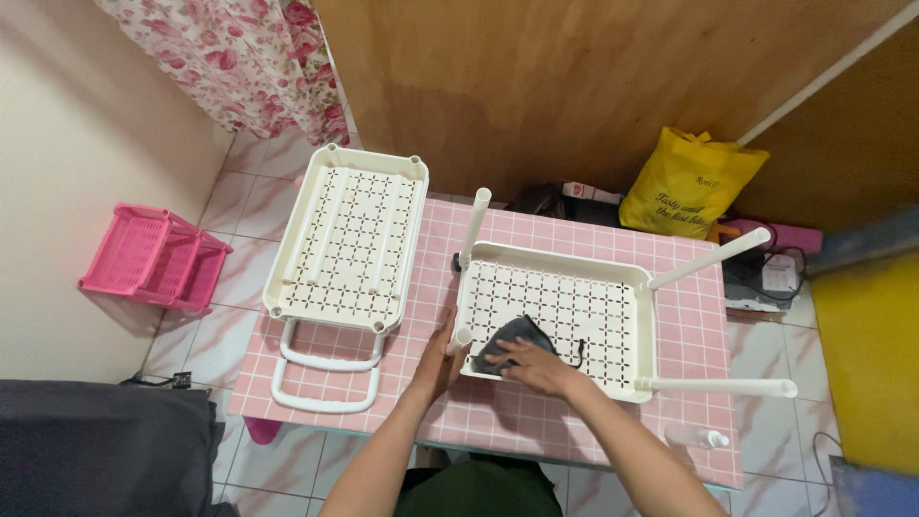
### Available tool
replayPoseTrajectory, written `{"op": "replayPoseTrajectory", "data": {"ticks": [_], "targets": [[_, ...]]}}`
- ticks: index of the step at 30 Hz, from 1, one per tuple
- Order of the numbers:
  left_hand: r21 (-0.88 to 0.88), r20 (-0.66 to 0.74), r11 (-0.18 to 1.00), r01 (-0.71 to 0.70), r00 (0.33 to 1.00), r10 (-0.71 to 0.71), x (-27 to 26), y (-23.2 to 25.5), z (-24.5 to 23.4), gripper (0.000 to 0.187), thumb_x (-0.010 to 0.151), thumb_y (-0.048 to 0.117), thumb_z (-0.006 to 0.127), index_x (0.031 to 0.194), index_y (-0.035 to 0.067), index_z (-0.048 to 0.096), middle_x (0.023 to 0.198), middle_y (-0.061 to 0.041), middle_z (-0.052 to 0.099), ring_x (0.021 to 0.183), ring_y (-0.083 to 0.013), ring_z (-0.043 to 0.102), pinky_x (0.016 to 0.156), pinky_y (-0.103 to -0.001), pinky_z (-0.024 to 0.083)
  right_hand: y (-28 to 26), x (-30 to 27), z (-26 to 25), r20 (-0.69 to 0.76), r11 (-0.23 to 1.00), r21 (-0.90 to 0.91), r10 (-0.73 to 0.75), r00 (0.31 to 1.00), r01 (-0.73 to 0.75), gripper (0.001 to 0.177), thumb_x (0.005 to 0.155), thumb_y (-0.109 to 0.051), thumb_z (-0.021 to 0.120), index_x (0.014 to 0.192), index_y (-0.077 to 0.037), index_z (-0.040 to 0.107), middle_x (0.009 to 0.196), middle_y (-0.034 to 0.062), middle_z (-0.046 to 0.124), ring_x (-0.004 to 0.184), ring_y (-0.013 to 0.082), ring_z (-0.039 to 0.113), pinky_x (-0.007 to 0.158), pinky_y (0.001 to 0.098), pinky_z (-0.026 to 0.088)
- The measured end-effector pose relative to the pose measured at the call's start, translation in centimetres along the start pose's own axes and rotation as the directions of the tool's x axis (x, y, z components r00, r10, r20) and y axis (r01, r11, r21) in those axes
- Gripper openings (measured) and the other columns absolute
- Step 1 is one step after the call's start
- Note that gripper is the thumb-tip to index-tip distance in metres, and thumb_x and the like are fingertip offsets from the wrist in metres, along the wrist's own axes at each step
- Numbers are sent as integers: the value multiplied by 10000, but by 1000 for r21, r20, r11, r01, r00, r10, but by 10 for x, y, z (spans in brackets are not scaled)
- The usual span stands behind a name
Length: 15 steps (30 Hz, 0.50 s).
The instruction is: The person assembles a white plastic storage rack by inserting legs into the trays and stacking them. They then wipe the surface of the assembled rack with a dark cloth.
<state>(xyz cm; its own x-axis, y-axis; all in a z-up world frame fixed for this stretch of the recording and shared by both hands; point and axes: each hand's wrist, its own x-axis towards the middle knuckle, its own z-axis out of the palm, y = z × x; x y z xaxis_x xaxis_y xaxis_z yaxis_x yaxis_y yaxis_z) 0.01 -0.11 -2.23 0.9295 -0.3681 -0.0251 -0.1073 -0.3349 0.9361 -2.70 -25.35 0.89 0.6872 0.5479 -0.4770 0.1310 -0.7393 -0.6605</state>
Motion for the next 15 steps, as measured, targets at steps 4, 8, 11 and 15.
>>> {"op": "replayPoseTrajectory", "data": {"ticks": [4,8,11,15], "targets": [[-17,13,995,100,995,-100,-3,12,-5,770,991,195,618,1632,123,197,1309,-270,622,1185,-389,613,1019,-443,490,27,-46,-33,-28,981,-118,150,988,-153,486,964,-399,458,1409,-265,599,1620,-54,406,1564,185,198,1295,411,94],[26,21,995,95,995,-96,0,10,-4,823,970,199,648,1638,138,171,1349,-282,567,1218,-394,589,1028,-446,480,25,-57,-36,-194,931,-156,299,934,-331,488,915,-387,440,1338,-285,662,1621,-90,446,1551,228,244,1265,431,189],[45,20,998,51,998,-52,0,1,-3,837,968,193,662,1634,124,159,1375,-290,545,1239,-406,567,1029,-456,470,8,-27,-19,-270,904,-45,400,876,-426,611,939,-494,483,1497,-246,525,1380,30,653,1450,330,377,1213,458,316],[37,44,998,58,997,-60,1,-7,0,827,980,204,636,1636,117,142,1302,-260,604,1202,-381,599,1022,-445,489,-22,25,15,-374,985,144,139,917,-90,506,925,-418,561,1374,-215,672,1297,126,631,1279,354,507,1099,467,428]]}}
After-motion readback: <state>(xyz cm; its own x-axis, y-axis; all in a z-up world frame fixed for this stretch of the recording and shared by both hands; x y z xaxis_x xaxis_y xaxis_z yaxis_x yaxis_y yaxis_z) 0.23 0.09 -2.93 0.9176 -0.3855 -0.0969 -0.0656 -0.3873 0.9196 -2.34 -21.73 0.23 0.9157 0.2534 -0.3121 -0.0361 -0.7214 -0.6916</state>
